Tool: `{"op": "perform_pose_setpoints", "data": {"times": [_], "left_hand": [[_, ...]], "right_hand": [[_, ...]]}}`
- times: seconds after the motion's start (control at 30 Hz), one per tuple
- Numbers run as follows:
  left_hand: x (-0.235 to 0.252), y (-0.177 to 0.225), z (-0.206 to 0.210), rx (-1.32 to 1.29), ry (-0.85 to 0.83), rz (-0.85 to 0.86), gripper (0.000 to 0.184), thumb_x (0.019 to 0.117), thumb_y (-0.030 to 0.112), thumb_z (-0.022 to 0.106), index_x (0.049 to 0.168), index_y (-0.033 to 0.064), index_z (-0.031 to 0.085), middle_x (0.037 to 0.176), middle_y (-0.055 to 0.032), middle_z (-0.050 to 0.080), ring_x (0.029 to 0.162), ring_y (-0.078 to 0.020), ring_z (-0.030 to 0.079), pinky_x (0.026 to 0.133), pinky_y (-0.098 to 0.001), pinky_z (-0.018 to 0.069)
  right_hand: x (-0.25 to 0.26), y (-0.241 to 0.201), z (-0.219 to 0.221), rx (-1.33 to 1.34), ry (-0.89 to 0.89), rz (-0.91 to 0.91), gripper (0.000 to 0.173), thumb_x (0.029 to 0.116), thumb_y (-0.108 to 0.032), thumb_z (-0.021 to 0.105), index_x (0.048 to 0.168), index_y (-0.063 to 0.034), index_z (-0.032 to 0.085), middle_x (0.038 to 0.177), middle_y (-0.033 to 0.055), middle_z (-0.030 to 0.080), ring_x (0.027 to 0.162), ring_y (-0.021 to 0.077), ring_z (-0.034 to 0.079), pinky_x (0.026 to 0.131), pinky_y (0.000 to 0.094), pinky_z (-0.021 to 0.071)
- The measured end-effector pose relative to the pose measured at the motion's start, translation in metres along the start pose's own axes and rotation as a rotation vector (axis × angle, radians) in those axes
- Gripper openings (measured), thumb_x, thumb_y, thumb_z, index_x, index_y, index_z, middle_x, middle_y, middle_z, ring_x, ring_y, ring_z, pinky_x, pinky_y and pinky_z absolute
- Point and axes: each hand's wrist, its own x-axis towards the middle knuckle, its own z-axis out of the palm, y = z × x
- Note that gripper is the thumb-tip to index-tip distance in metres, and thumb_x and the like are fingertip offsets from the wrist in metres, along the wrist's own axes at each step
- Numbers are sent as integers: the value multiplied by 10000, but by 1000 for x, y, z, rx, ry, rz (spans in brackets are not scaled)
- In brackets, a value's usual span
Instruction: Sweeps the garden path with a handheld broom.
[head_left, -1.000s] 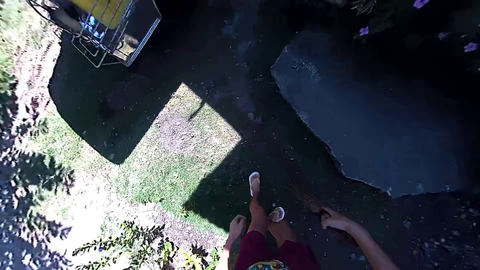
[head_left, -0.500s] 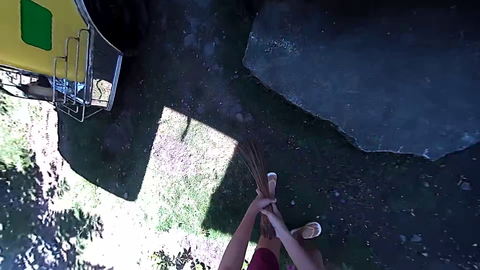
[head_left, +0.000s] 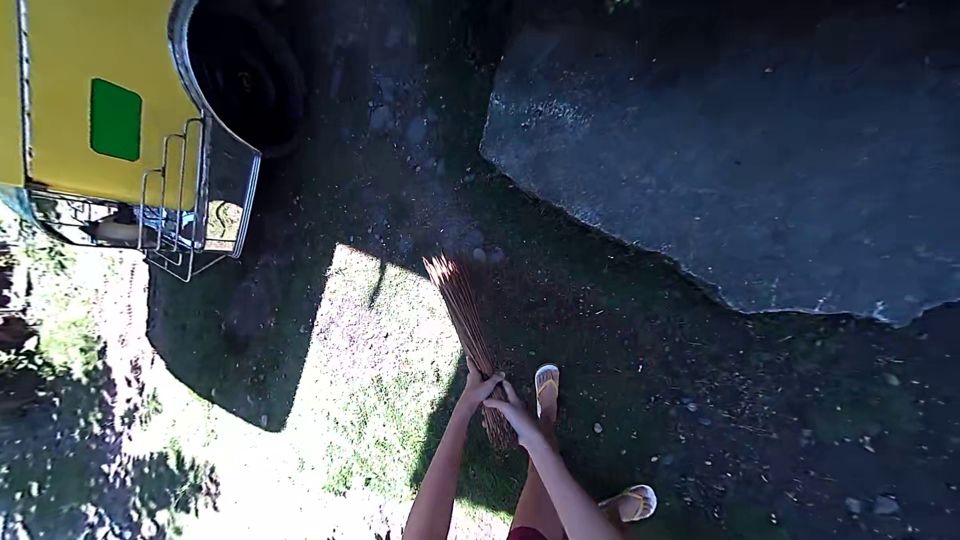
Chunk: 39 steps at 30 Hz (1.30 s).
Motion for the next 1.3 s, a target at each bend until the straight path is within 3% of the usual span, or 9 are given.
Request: {"op": "perform_pose_setpoints", "data": {"times": [0.23, 0.4, 0.5, 0.6, 0.77, 0.9, 1.0, 1.2, 1.3], "left_hand": [[2, -16, 89, 359, -618, -140, 994, 916, 168, 740, 1611, 12, 47, 1536, -302, 393, 1383, -373, 468, 1137, -512, 396], [-27, -61, 192, 415, -774, -80, 1001, 850, 282, 801, 1631, 101, 201, 1582, -221, 396, 1430, -340, 436, 1172, -495, 374], [-54, -63, 196, 427, -690, -33, 1036, 804, 353, 831, 1627, 119, 246, 1624, -203, 332, 1480, -320, 369, 1200, -491, 347], [-94, -35, 178, 304, -551, -37, 1005, 863, 147, 774, 1629, 48, 132, 1635, -248, 267, 1489, -335, 340, 1205, -479, 333], [-99, -30, 209, 324, -376, -24, 1041, 917, 52, 691, 1599, -5, -93, 1623, -319, 204, 1478, -369, 334, 1200, -458, 325], [-117, -75, 301, 494, -530, -22, 855, 934, 224, 718, 1563, -64, 215, 1491, -301, 449, 1361, -344, 494, 1129, -458, 419], [-140, -117, 416, 629, -821, -169, 718, 978, 238, 666, 1520, -83, 320, 1434, -318, 502, 1307, -378, 531, 1106, -502, 426], [-237, -85, 537, 699, -1116, -144, 847, 1015, 173, 594, 1594, -80, 30, 1563, -388, 283, 1426, -466, 382, 1157, -523, 358], [-353, -6, 583, 711, -560, -272, 625, 1022, -53, 480, 1602, 72, 284, 1569, -198, 424, 1421, -318, 446, 1180, -432, 338]], "right_hand": [[-44, 57, -30, 359, 592, -153, 642, 985, -23, 590, 1551, 20, 291, 1514, 289, 409, 1320, 365, 492, 1061, 521, 439], [-121, 59, -84, 380, 822, -145, 768, 990, 2, 553, 1600, 34, 86, 1632, 298, 193, 1497, 373, 262, 1209, 485, 243], [-157, 60, -91, 324, 748, -173, 850, 958, 2, 576, 1596, 48, 16, 1638, 315, 147, 1513, 373, 235, 1225, 459, 231], [-170, 71, -87, 305, 569, -201, 885, 931, -31, 599, 1595, 59, 22, 1626, 324, 186, 1497, 371, 288, 1217, 456, 274], [-153, 93, -151, 460, 343, -169, 678, 982, -24, 577, 1576, 12, 253, 1576, 264, 351, 1410, 315, 431, 1156, 453, 371], [-201, 133, -233, 567, 482, -65, 555, 1023, -40, 518, 1543, -5, 327, 1429, 259, 491, 1180, 304, 578, 968, 468, 503], [-252, 179, -299, 646, 771, -137, 529, 997, -9, 496, 1500, 75, 352, 1441, 285, 480, 1262, 288, 528, 1066, 423, 438], [-337, 211, -372, 629, 1062, -121, 735, 1002, -30, 564, 1593, 52, 135, 1597, 312, 286, 1473, 372, 347, 1204, 472, 288], [-343, 240, -379, 526, 1094, -322, 907, 871, -54, 609, 1576, 107, 61, 1578, 360, 271, 1461, 378, 357, 1188, 444, 323]]}}
